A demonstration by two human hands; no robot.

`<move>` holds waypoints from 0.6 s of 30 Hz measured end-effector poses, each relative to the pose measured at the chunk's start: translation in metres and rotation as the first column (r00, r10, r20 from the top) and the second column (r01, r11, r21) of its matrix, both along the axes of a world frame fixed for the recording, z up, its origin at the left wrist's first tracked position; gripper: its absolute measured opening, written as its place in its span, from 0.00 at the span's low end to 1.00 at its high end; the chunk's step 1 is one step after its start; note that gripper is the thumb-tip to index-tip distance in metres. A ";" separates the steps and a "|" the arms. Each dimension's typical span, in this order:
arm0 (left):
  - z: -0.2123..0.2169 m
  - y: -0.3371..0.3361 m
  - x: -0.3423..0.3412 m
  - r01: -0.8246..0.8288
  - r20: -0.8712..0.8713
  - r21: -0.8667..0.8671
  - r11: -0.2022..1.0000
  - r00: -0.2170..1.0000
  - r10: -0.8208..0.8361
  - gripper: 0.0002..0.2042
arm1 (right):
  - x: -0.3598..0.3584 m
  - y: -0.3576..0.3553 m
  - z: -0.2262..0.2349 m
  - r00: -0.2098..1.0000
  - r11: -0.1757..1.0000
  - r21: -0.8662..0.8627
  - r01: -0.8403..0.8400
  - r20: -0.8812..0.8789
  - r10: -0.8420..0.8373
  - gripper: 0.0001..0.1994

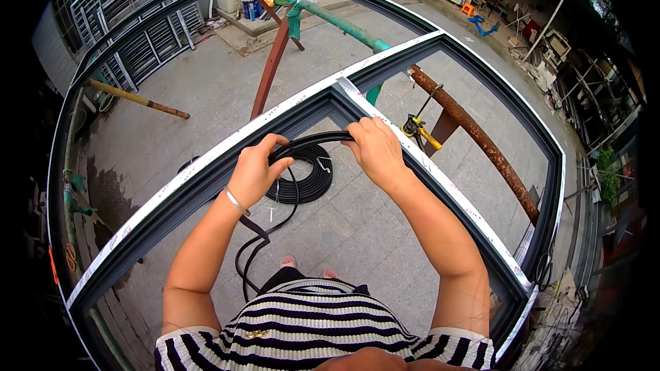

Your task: The person installs a black rubber seal into the channel of a white window frame by hand and then cuts the excess rubber using shears.

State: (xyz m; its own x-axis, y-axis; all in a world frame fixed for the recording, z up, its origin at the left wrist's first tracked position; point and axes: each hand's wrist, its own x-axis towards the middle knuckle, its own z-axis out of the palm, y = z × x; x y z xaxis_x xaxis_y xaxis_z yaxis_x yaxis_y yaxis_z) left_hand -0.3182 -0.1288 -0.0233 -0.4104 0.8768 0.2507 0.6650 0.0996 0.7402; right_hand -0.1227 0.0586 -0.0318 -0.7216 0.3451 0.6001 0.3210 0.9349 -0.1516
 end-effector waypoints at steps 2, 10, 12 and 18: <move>-0.011 0.001 -0.004 0.021 0.147 0.008 1.000 0.989 -0.022 0.13 | 0.000 0.003 -0.001 0.998 0.998 0.001 0.066 -0.008 -0.066 0.11; 0.008 0.052 0.001 -0.042 -0.560 0.125 0.991 0.822 0.105 0.15 | 0.082 -0.039 0.034 0.897 0.899 0.008 0.439 0.047 -0.439 0.44; 0.006 0.075 0.002 -0.019 -0.595 0.023 1.000 0.803 0.029 0.20 | 0.114 -0.047 0.028 0.837 0.840 0.030 0.541 0.081 -0.542 0.44; -0.017 0.132 0.003 0.158 -0.620 0.106 0.982 0.783 -0.059 0.22 | 0.136 -0.045 -0.008 0.803 0.803 0.017 0.596 0.010 -0.596 0.39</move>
State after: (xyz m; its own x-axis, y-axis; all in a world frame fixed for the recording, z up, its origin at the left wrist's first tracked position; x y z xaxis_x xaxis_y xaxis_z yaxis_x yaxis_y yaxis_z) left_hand -0.3149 0.0031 -0.0407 -0.0315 0.8396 0.5424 0.9818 -0.0756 0.1741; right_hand 0.0131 0.0139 -0.0400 -0.3845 0.7030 0.5983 0.8178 0.5601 -0.1325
